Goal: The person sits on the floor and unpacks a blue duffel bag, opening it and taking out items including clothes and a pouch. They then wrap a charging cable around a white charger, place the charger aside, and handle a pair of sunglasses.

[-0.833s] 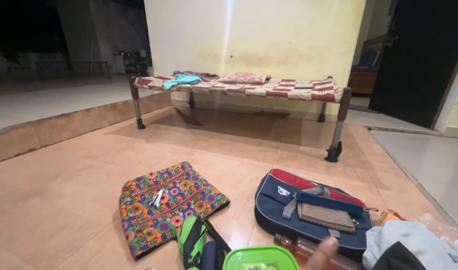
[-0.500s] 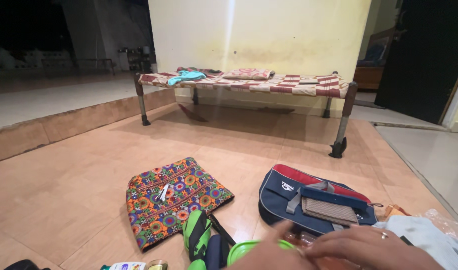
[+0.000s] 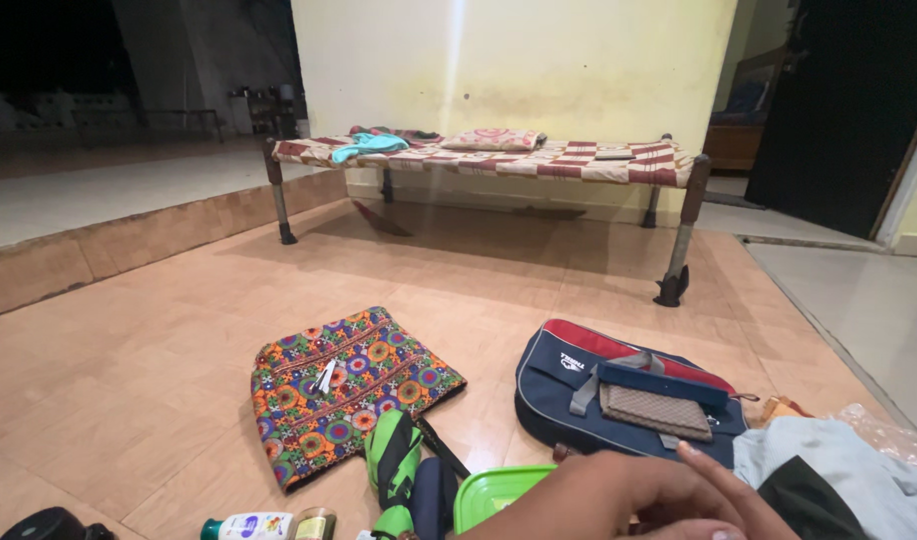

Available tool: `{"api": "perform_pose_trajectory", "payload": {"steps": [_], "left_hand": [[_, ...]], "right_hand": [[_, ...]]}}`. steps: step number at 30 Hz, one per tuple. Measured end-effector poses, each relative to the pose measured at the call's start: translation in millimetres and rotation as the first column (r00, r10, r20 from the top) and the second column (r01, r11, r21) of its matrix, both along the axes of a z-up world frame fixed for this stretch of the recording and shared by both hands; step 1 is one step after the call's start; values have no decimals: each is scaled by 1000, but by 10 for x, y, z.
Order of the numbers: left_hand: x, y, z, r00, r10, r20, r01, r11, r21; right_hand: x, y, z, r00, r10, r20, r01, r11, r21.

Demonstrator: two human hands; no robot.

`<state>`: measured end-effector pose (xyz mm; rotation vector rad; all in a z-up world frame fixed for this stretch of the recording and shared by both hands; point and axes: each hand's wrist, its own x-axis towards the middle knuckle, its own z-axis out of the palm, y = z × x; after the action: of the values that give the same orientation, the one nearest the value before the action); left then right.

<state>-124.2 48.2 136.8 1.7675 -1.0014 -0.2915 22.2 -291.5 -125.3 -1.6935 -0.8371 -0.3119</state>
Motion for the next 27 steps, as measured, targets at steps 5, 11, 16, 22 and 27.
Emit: {"api": "perform_pose_trajectory", "payload": {"steps": [5, 11, 16, 22, 27], "left_hand": [[-6, 41, -30, 993, -103, -53, 97, 990, -103], [-25, -8, 64, 987, -95, -132, 75, 986, -152], [-84, 34, 163, 993, -21, 115, 44, 978, -203], [-22, 112, 241, 875, 116, 470, -35, 984, -177], [77, 285, 154, 907, 304, 291, -245, 943, -224]], "right_hand": [[-8, -125, 203, 997, -56, -54, 48, 990, -134], [-99, -178, 641, 932, -146, -331, 79, 975, -207], [-179, -32, 978, 771, -479, -420, 311, 858, -408], [-508, 281, 1525, 456, 233, 859, 601, 631, -491], [-840, 789, 1940, 939, 268, 215, 144, 262, -954]]}}
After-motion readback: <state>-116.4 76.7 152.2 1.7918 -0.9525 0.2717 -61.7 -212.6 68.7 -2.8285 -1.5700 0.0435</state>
